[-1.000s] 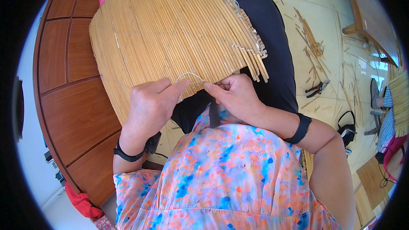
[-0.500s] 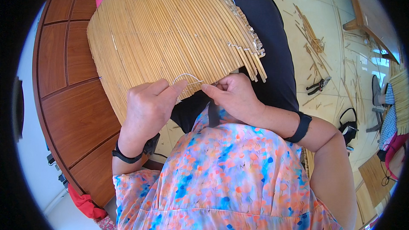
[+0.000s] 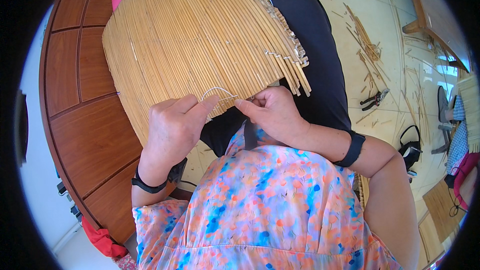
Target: The person weaves a straw object by hand, using a needle to thread and bind long straw fibers together along the edge of a flat straw mat.
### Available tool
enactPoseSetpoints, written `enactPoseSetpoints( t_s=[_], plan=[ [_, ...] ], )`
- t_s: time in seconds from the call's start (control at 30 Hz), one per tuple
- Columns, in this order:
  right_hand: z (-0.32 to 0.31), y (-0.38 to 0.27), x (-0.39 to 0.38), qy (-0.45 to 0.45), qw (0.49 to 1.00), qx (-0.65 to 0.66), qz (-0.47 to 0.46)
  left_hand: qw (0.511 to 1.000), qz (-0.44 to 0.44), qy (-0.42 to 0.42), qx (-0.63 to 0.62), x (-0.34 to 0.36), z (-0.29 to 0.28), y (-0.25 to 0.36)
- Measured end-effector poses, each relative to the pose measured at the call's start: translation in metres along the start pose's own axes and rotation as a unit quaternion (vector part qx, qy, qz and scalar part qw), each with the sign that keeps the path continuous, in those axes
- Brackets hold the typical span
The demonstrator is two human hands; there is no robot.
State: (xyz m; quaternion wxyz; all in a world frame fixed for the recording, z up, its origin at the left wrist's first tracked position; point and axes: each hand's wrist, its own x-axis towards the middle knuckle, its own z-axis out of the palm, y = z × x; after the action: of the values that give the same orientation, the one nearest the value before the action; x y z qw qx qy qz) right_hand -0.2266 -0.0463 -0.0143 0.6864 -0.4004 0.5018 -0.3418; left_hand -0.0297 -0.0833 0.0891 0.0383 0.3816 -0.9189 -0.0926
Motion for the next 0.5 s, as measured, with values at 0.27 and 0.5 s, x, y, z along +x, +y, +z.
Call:
enactPoseSetpoints(
  t_s=[0.27, 0.5],
  plan=[
    [-0.0007, -0.0009, -0.0008, 0.006, 1.0, -0.02, 0.0, 1.0, 0.003, 0.0, 0.006, -0.0001, 0.0009, -0.001],
    [-0.0008, -0.0059, -0.0018, 0.009, 0.999, -0.032, 0.01, 1.0, 0.0, -0.002, 0.007, 0.0004, -0.0003, -0.0003]
  ],
)
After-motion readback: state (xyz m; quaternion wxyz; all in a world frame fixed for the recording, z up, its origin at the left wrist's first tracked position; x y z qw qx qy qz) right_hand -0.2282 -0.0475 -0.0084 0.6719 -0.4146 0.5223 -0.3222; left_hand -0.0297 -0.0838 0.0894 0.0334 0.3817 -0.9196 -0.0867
